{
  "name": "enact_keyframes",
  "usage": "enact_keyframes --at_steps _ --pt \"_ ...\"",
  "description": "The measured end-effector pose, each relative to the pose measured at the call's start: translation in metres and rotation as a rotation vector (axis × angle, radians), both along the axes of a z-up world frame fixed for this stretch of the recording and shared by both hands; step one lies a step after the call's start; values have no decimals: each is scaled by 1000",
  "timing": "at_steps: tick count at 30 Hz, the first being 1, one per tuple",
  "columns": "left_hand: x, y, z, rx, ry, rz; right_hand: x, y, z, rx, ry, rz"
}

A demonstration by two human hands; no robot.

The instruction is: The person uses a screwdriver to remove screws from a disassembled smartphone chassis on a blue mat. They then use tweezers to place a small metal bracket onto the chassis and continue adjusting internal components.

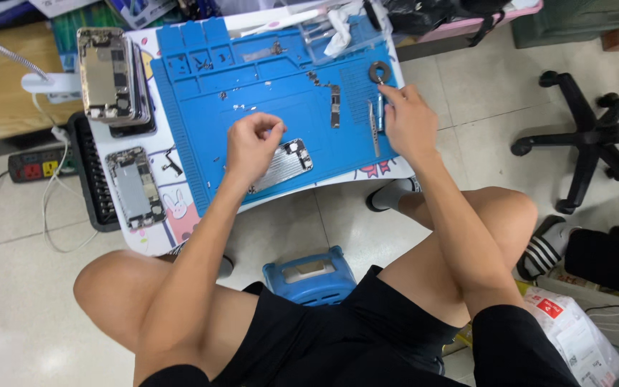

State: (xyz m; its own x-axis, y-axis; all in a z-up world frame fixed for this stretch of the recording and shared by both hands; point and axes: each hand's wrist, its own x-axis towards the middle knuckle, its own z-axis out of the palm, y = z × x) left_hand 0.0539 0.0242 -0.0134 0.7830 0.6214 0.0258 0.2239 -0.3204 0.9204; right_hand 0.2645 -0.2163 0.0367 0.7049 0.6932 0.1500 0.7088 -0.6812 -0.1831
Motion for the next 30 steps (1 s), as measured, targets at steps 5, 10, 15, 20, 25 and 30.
enact_keyframes --at_steps 5,10,15,20,25,30 --pt "3 -5 28 -271 -110 66 6 4 4 -152 27 -31" --pt "-1 -5 37 -271 -180 80 6 11 13 -220 17 -43" --pt "-2 -1 15 -284 -215 73 -18 33 38 -142 116 -31" --pt "-18 -9 43 -279 -235 93 -4 36 2 -322 109 14" --pt "-38 -12 37 -316 -209 78 -6 38 -12 -376 112 22" --pt "-69 -12 27 -378 -160 93 3 30 -10 -334 101 -113"
